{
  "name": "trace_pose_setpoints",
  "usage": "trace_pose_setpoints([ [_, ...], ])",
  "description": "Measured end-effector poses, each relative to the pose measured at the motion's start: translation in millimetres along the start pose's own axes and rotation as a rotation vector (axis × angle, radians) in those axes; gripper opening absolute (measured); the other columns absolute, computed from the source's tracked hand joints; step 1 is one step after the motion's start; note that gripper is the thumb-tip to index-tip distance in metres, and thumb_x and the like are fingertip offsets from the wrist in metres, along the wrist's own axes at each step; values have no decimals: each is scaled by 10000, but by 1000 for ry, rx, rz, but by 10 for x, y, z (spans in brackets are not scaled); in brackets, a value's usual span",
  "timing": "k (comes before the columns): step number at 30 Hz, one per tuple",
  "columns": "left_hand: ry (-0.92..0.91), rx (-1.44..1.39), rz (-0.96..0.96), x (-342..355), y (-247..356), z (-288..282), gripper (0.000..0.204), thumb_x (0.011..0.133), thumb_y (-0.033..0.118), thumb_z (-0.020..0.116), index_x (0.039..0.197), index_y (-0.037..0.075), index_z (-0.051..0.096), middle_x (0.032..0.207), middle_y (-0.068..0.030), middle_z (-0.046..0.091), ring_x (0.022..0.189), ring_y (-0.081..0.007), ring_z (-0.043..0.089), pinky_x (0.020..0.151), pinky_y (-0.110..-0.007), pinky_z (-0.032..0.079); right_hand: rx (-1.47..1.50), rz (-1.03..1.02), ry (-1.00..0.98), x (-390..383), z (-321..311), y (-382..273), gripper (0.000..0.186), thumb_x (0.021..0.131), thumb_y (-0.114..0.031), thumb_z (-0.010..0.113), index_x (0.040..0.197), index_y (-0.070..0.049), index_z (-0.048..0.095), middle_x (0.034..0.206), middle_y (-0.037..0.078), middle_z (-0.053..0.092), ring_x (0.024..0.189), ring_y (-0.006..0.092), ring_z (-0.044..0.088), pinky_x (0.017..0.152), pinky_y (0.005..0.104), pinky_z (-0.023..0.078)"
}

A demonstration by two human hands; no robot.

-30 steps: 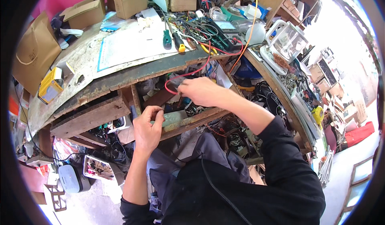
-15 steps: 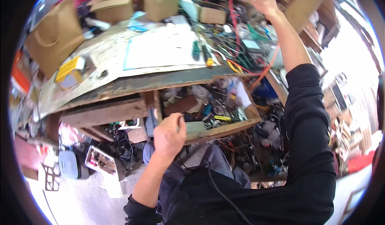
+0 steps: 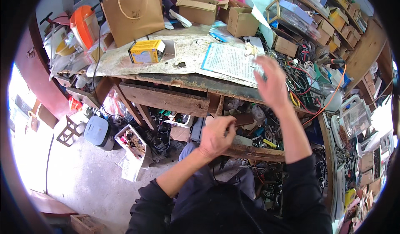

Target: The person disassembles a hair dryer using a screwdriver, removes the internal heating element, and places components on a cluttered workbench. The person then searches through a drawer for small parts and tools.

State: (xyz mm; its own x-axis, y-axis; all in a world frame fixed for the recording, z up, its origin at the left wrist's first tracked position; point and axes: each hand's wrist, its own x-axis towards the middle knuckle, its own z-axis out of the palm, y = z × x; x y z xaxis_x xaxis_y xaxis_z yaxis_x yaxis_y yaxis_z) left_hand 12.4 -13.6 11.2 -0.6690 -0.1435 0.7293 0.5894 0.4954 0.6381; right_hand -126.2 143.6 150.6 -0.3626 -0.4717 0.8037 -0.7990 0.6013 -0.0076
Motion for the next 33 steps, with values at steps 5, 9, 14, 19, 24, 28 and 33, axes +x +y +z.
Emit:
trace_pose_setpoints([
  [5,166,547,187,877,-540,-1014,458,834,27,678,1286,-1,605,1284,-213,644,1218,-371,604,1095,-488,446,290,167,-151,-1088,-139,-658,222,907,13,659,1116,-27,724,1141,172,710,881,309,731,752,363,593],
  [9,-50,1130,-97,1648,-1215,-1941,898,801,67,709,1604,126,313,1612,-209,364,1525,-386,298,1254,-530,270,440,367,-210,-1653,-129,-798,193,902,44,668,1079,-7,729,1053,149,720,779,250,715,671,329,576],
  [14,-454,1129,-352,2218,-1625,-2239,1106,654,172,890,1603,220,322,1605,-186,384,1519,-391,301,1233,-530,310,310,339,-233,-1701,-94,-854,189,873,43,666,1035,-29,731,905,131,705,745,311,704,631,370,561],
  [19,-530,1069,-342,2418,-1634,-2363,989,597,211,956,1476,165,505,1425,-172,542,1353,-386,478,1137,-450,424,194,279,-304,-1701,-119,-857,196,862,-15,673,1041,-77,725,874,120,691,733,358,688,623,421,559],
  [24,-214,595,-172,2070,-1251,-2337,940,595,195,979,1418,95,536,1279,-156,616,1204,-333,583,1059,-420,465,304,289,-266,-1679,-116,-817,170,889,-20,671,1046,-68,716,864,132,683,729,353,684,624,414,553],
  [28,-181,61,-232,1595,-741,-2107,877,663,175,974,1414,90,528,1226,-74,616,1181,-215,564,1049,-358,457,430,288,-265,-1377,-107,-852,198,906,5,683,1098,-40,702,878,131,673,714,293,685,616,354,542],
  [33,-216,-258,-362,992,-281,-1852,907,682,2,929,1459,88,470,1254,-78,627,1193,-170,593,1012,-334,523,570,160,-86,-562,-110,-1274,352,904,-24,702,1253,-40,662,1180,164,673,901,309,701,775,374,579],
])
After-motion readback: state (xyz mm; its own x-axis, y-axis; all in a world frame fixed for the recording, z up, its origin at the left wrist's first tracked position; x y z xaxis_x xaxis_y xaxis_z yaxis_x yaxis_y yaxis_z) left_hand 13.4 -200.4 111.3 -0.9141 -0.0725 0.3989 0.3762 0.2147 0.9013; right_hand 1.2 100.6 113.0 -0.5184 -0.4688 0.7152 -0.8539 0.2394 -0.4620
